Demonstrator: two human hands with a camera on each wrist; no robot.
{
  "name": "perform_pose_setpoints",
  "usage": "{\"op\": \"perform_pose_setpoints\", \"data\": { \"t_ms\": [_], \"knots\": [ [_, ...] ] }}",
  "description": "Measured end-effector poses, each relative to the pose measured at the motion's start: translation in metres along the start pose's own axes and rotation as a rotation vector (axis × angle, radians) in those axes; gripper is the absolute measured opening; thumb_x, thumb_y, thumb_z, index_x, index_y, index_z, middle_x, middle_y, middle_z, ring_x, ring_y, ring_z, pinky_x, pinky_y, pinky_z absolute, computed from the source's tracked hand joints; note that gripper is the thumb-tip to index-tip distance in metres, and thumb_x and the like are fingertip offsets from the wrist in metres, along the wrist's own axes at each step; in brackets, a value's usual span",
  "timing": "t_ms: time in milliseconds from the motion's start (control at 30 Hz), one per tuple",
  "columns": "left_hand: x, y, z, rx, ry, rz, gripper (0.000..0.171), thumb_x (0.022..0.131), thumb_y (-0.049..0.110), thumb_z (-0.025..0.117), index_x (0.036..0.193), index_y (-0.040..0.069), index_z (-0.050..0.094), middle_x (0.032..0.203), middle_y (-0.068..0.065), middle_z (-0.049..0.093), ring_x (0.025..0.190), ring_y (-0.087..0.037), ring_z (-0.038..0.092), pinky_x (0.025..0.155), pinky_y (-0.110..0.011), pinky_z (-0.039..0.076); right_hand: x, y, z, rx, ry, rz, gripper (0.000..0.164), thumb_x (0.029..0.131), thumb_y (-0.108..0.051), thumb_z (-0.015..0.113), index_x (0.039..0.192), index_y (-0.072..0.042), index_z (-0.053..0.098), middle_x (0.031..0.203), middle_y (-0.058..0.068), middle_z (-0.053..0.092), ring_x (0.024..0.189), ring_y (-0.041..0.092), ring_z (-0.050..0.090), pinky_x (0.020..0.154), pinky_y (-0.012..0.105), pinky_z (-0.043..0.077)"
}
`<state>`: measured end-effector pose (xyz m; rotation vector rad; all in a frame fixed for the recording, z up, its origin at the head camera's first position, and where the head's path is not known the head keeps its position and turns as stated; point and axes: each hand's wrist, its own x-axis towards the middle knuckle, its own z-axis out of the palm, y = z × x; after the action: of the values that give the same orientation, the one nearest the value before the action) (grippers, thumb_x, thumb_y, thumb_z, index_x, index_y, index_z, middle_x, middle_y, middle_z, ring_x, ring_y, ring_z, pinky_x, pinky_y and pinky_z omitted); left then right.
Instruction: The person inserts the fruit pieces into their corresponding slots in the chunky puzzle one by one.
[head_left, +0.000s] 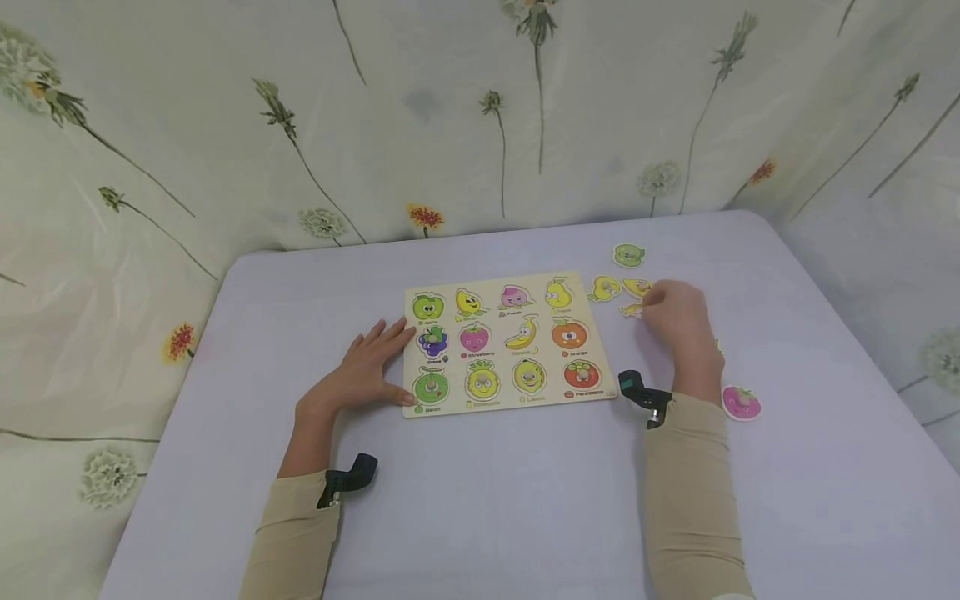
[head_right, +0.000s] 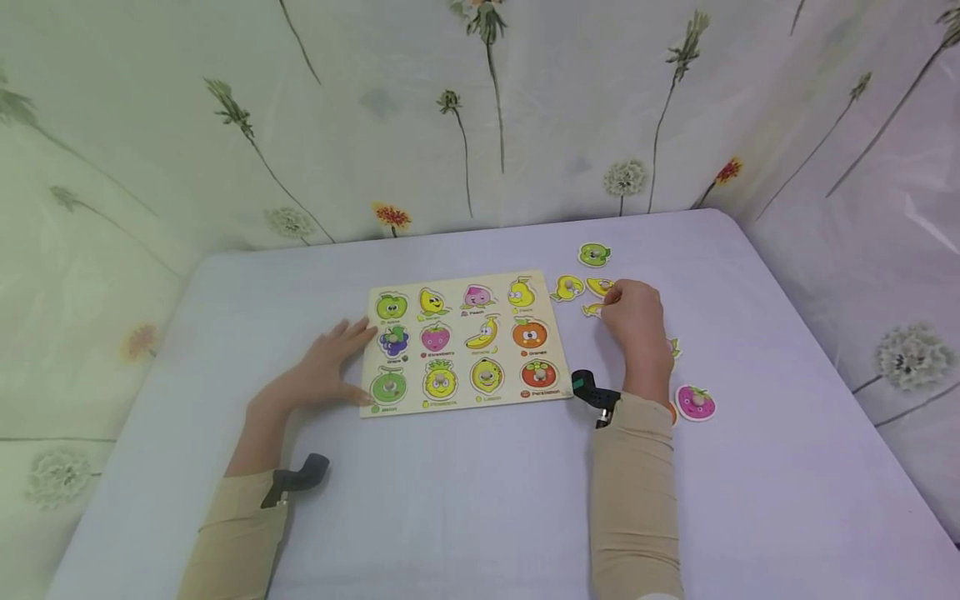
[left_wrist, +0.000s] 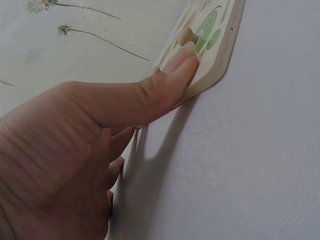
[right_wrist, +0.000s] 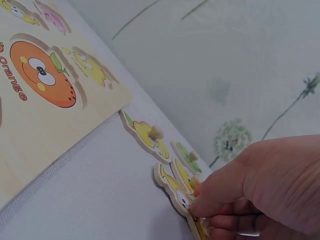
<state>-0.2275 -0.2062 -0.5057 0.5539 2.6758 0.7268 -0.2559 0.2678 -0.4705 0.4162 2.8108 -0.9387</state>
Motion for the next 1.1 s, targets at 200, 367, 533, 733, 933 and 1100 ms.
{"op": "perform_pose_setpoints", "data": {
  "t_ms": [200, 367, 533, 733, 933, 1100],
  "knots": [
    [0.000, 0.001, 0.000, 0.001, 0.001, 0.000, 0.117, 0.065, 0.053, 0.087, 0.159, 0.023, 0.024, 0.169, 0.000, 0.011, 0.157, -0.031, -0.003, 0.126, -0.057, -0.002, 0.001, 0.000, 0.001, -0.007, 0.023, -0.017, 0.033, 0.093, -0.007, 0.051, 0.123, 0.003, 0.061, 0.136, 0.025, 0.055, 0.112, 0.038, 0.050, 0.098, 0.057, 0.047],
    [-0.001, 0.003, -0.001, -0.006, 0.001, 0.002, 0.117, 0.065, 0.052, 0.087, 0.159, 0.023, 0.025, 0.169, 0.000, 0.012, 0.157, -0.032, -0.003, 0.126, -0.058, -0.002, 0.002, 0.000, 0.001, -0.012, 0.032, -0.017, 0.030, 0.092, -0.008, 0.051, 0.119, 0.003, 0.062, 0.131, 0.025, 0.057, 0.107, 0.037, 0.050, 0.091, 0.053, 0.049],
    [-0.001, 0.005, -0.002, -0.003, -0.002, -0.001, 0.116, 0.065, 0.052, 0.087, 0.159, 0.022, 0.025, 0.169, 0.000, 0.012, 0.157, -0.032, -0.002, 0.126, -0.058, -0.002, 0.000, -0.003, 0.001, 0.004, 0.042, -0.039, 0.028, 0.092, -0.009, 0.054, 0.116, 0.003, 0.062, 0.127, 0.024, 0.059, 0.104, 0.036, 0.051, 0.088, 0.050, 0.049],
    [-0.001, 0.005, -0.002, 0.002, -0.001, -0.001, 0.116, 0.066, 0.052, 0.086, 0.159, 0.022, 0.025, 0.169, 0.000, 0.012, 0.157, -0.032, -0.002, 0.126, -0.057, -0.001, 0.000, -0.008, 0.003, 0.010, 0.041, -0.102, 0.026, 0.091, -0.010, 0.057, 0.111, 0.004, 0.064, 0.118, 0.025, 0.064, 0.102, 0.035, 0.054, 0.088, 0.049, 0.048],
    [-0.002, 0.005, -0.002, -0.001, -0.001, 0.002, 0.116, 0.065, 0.052, 0.087, 0.159, 0.022, 0.025, 0.169, -0.001, 0.012, 0.157, -0.033, -0.003, 0.126, -0.058, -0.002, 0.001, -0.013, 0.005, -0.015, 0.011, -0.093, 0.026, 0.092, -0.013, 0.057, 0.111, 0.003, 0.064, 0.116, 0.023, 0.063, 0.099, 0.033, 0.053, 0.082, 0.044, 0.048],
    [-0.002, 0.004, -0.002, -0.002, 0.001, 0.002, 0.116, 0.066, 0.051, 0.087, 0.159, 0.022, 0.025, 0.169, -0.001, 0.012, 0.157, -0.033, -0.002, 0.126, -0.058, -0.002, -0.001, -0.018, 0.006, -0.031, -0.004, -0.091, 0.025, 0.092, -0.014, 0.057, 0.110, 0.002, 0.064, 0.108, 0.021, 0.063, 0.092, 0.030, 0.054, 0.074, 0.037, 0.048]
  ]
}}
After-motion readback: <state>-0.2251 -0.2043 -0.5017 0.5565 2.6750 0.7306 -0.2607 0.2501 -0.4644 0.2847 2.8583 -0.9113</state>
